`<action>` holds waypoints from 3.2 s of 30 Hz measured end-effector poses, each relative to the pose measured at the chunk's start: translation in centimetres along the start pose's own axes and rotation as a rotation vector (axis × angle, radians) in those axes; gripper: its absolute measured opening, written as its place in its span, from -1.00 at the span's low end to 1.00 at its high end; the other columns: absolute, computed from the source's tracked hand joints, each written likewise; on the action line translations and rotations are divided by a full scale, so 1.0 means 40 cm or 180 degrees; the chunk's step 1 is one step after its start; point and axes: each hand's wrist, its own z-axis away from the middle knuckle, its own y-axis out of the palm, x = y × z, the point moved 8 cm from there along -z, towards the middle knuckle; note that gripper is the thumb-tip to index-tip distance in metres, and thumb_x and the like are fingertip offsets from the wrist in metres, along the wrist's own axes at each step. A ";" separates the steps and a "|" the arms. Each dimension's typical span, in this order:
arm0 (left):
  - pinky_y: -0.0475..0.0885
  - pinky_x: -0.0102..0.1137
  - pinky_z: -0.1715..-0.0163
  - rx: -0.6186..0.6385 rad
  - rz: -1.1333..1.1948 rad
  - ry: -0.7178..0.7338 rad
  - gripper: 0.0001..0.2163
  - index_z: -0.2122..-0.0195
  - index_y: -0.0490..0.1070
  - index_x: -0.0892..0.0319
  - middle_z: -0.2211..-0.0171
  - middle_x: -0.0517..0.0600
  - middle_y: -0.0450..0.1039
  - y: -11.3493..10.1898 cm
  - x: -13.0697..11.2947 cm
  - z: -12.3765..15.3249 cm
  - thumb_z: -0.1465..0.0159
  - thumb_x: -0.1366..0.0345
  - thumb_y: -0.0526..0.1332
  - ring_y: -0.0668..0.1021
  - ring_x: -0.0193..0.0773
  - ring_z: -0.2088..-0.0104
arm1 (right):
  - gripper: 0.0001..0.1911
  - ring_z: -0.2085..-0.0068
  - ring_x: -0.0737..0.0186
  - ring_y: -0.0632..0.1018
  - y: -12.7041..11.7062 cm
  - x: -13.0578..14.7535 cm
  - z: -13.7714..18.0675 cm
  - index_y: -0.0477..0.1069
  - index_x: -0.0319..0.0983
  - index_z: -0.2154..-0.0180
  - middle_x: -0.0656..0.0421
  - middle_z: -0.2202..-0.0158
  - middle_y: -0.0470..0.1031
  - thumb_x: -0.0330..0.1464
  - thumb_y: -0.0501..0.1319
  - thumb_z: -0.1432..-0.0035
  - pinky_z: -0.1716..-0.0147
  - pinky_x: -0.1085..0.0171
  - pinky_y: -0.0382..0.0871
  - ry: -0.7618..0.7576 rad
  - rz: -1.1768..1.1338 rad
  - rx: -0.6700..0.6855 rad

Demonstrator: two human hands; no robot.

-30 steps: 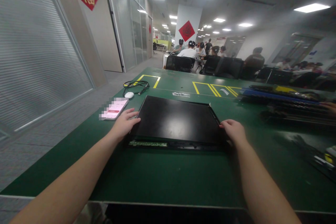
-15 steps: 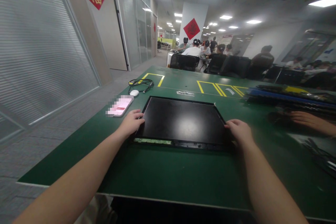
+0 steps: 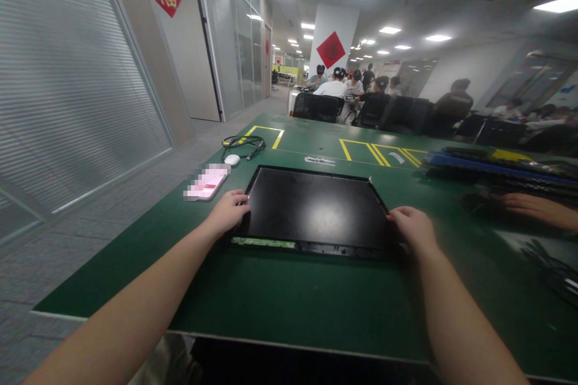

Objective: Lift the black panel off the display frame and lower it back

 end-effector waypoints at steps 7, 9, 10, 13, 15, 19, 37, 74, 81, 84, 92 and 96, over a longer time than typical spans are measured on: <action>0.23 -0.16 -0.30 0.0155 -0.0211 0.0174 -0.60 0.08 0.62 0.19 -0.19 0.15 0.44 0.012 -0.009 0.000 -0.06 0.25 0.23 0.44 0.10 -0.24 | -0.76 0.31 0.05 0.57 -0.005 0.008 0.007 0.60 -0.18 0.42 0.09 0.38 0.66 -0.25 0.19 0.06 0.33 0.18 0.33 0.0012 -0.0025 -0.0028; 0.25 -0.15 -0.28 0.0255 -0.0348 0.0320 -0.53 -0.05 0.56 0.19 -0.18 0.15 0.44 0.018 -0.019 0.005 -0.11 0.22 0.20 0.44 0.06 -0.23 | -0.76 0.31 0.05 0.57 -0.006 0.007 0.008 0.61 -0.18 0.41 0.09 0.38 0.66 -0.26 0.19 0.06 0.33 0.18 0.33 0.0020 -0.0036 -0.0040; 0.25 -0.13 -0.28 0.0309 -0.0464 0.0395 -0.51 -0.10 0.53 0.19 -0.18 0.16 0.43 0.020 -0.024 0.008 -0.13 0.19 0.19 0.43 0.06 -0.24 | -0.76 0.31 0.06 0.57 -0.006 0.007 0.008 0.61 -0.19 0.41 0.09 0.38 0.66 -0.26 0.19 0.06 0.34 0.19 0.33 0.0017 -0.0048 -0.0043; 0.21 -0.06 -0.30 0.0434 -0.0899 0.0636 -0.46 -0.14 0.49 0.24 -0.26 0.25 0.32 0.021 -0.038 0.022 -0.17 0.11 0.19 0.37 0.16 -0.28 | -0.75 0.33 0.07 0.56 -0.005 0.005 0.007 0.61 -0.19 0.40 0.08 0.37 0.66 -0.26 0.19 0.05 0.37 0.20 0.33 0.0037 -0.0069 -0.0030; 0.20 -0.04 -0.30 0.0563 -0.1156 0.0901 -0.43 -0.15 0.48 0.27 -0.30 0.30 0.25 0.023 -0.052 0.035 -0.17 0.06 0.21 0.35 0.21 -0.29 | -0.75 0.35 0.08 0.55 -0.005 0.003 0.007 0.61 -0.19 0.40 0.08 0.37 0.66 -0.26 0.19 0.05 0.38 0.20 0.32 0.0064 -0.0075 -0.0017; 0.23 0.00 -0.28 0.0892 -0.1525 0.1307 -0.40 -0.15 0.49 0.28 -0.27 0.34 0.31 0.026 -0.077 0.058 -0.20 -0.03 0.21 0.37 0.25 -0.27 | -0.75 0.34 0.09 0.55 -0.007 0.006 0.009 0.61 -0.19 0.41 0.09 0.37 0.66 -0.26 0.19 0.05 0.36 0.20 0.31 0.0056 -0.0039 -0.0030; 0.36 -0.15 -0.19 0.1397 -0.1470 0.1523 -0.39 -0.15 0.50 0.11 -0.22 0.16 0.44 0.009 -0.122 0.095 -0.11 -0.07 0.35 0.48 0.12 -0.20 | -0.77 0.27 0.07 0.58 -0.008 0.014 0.013 0.59 -0.17 0.42 0.12 0.37 0.67 -0.26 0.17 0.03 0.32 0.19 0.31 0.0053 -0.0031 -0.0040; 0.38 -0.21 -0.14 0.1388 -0.1817 0.1652 -0.53 -0.10 0.53 -0.04 -0.16 0.00 0.54 -0.018 -0.150 0.111 -0.13 0.10 0.33 0.57 0.03 -0.12 | -0.79 0.26 0.04 0.58 -0.008 0.015 0.010 0.59 -0.15 0.44 0.13 0.41 0.65 -0.26 0.18 0.03 0.29 0.19 0.33 -0.0048 0.0020 -0.0078; 0.38 -0.21 -0.13 0.1412 -0.1694 0.1636 -0.55 -0.09 0.53 -0.08 -0.16 -0.02 0.54 -0.018 -0.140 0.106 -0.14 0.11 0.33 0.56 0.01 -0.12 | -0.80 0.29 0.05 0.57 -0.012 0.017 0.011 0.58 -0.15 0.46 0.12 0.41 0.65 -0.26 0.18 0.05 0.31 0.19 0.33 -0.0029 0.0007 -0.0119; 0.38 -0.21 -0.12 0.1422 -0.1691 0.1677 -0.55 -0.10 0.53 -0.07 -0.16 -0.02 0.54 -0.017 -0.135 0.105 -0.16 0.12 0.33 0.55 0.01 -0.13 | -0.79 0.28 0.05 0.57 -0.013 0.018 0.011 0.58 -0.15 0.46 0.12 0.42 0.65 -0.26 0.18 0.06 0.31 0.19 0.33 -0.0048 -0.0008 -0.0132; 0.43 -0.23 -0.08 0.1326 -0.1748 0.1641 -0.51 -0.09 0.53 -0.05 -0.17 -0.01 0.52 -0.020 -0.137 0.102 -0.10 0.06 0.37 0.56 0.03 -0.12 | -0.77 0.29 0.06 0.57 -0.007 0.009 0.011 0.59 -0.17 0.43 0.12 0.38 0.65 -0.25 0.17 0.04 0.30 0.18 0.32 0.0014 0.0003 -0.0049; 0.42 -0.19 -0.11 0.1109 -0.1594 0.1590 -0.53 -0.08 0.54 0.03 -0.19 0.06 0.50 -0.022 -0.129 0.086 -0.20 -0.05 0.25 0.55 0.05 -0.12 | -0.76 0.27 0.05 0.57 -0.005 0.003 0.007 0.60 -0.17 0.41 0.12 0.37 0.66 -0.25 0.18 0.04 0.31 0.18 0.32 -0.0012 -0.0022 -0.0037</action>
